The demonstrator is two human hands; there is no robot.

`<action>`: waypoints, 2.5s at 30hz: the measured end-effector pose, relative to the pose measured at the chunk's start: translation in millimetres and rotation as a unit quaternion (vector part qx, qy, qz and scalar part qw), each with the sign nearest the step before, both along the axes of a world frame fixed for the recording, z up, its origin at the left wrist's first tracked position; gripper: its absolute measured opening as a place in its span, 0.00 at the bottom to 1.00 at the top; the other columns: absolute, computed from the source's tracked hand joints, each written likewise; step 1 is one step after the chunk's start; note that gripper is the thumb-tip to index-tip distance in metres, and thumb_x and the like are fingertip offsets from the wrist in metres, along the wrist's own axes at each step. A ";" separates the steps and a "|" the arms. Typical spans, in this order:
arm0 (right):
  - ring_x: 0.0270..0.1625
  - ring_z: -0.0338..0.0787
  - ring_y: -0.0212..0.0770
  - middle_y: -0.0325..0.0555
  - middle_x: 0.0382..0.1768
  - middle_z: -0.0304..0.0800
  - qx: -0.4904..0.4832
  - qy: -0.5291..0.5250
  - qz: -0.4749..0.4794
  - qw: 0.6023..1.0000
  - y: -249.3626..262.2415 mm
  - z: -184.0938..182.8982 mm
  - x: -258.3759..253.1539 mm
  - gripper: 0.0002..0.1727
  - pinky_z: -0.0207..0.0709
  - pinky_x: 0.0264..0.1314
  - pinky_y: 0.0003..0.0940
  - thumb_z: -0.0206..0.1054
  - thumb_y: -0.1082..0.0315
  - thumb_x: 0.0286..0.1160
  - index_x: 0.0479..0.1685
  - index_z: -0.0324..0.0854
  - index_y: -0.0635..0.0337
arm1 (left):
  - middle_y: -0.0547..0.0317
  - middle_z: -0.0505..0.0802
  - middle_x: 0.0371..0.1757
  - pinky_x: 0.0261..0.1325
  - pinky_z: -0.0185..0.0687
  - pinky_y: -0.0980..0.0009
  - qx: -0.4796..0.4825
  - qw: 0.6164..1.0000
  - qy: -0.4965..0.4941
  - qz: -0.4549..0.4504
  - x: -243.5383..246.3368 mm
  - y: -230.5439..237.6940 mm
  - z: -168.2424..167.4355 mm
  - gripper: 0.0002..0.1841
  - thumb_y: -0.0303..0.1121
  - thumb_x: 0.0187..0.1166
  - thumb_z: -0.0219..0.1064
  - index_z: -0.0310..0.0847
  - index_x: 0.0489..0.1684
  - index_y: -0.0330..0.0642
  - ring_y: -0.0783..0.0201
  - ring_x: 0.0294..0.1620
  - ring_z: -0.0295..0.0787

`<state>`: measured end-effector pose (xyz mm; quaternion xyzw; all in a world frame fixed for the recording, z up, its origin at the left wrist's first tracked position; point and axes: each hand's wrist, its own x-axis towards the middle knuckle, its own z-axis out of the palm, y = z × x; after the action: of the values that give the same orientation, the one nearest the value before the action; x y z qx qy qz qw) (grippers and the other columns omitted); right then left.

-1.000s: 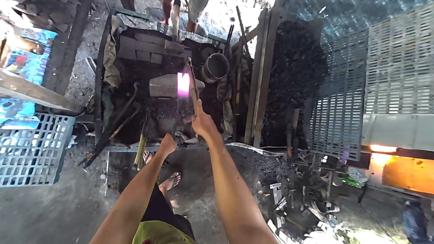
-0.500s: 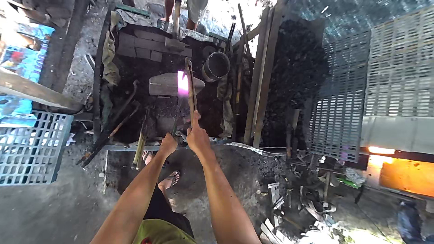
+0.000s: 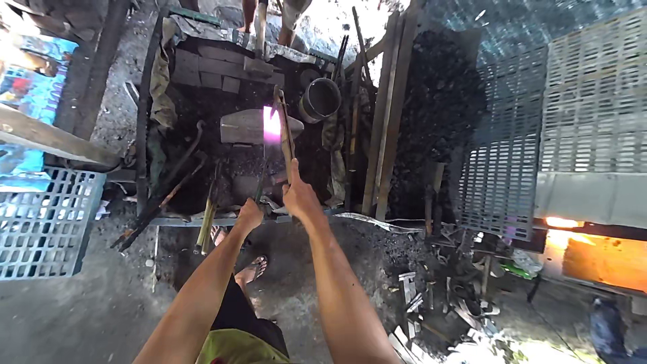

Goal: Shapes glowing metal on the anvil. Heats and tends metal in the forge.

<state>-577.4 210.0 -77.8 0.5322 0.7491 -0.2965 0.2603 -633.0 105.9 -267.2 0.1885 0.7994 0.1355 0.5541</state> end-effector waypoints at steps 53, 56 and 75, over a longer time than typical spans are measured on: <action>0.52 0.94 0.50 0.52 0.51 0.92 0.023 -0.008 0.003 1.000 -19.9 -22.0 11.1 0.45 0.86 0.57 0.47 0.50 0.57 0.93 0.97 0.17 0.31 | 0.34 0.88 0.62 0.65 0.83 0.41 0.005 1.000 0.005 -0.007 -12.5 26.2 -19.0 0.26 0.33 0.78 0.65 0.68 0.73 0.31 0.40 0.65 0.89; 0.53 0.94 0.52 0.53 0.52 0.92 0.023 -0.009 0.002 1.000 -20.1 -25.0 12.8 0.44 0.86 0.58 0.50 0.49 0.57 0.93 0.97 0.18 0.30 | 0.33 0.88 0.63 0.65 0.83 0.39 0.005 1.000 0.004 -0.001 -12.3 26.1 -16.7 0.26 0.32 0.79 0.65 0.68 0.75 0.32 0.38 0.65 0.88; 0.36 0.93 0.51 0.58 0.44 0.90 0.002 0.068 -0.041 0.997 16.5 -29.8 19.4 0.44 0.88 0.42 0.48 0.51 0.56 0.94 0.98 0.21 0.31 | 0.33 0.89 0.59 0.62 0.84 0.39 0.003 1.000 0.004 0.001 -6.1 29.6 -20.9 0.25 0.31 0.78 0.66 0.69 0.72 0.32 0.39 0.62 0.89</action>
<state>-558.0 226.5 -107.6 0.5415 0.7434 -0.3404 0.1955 -639.2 135.5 -288.0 0.1903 0.8015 0.1379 0.5498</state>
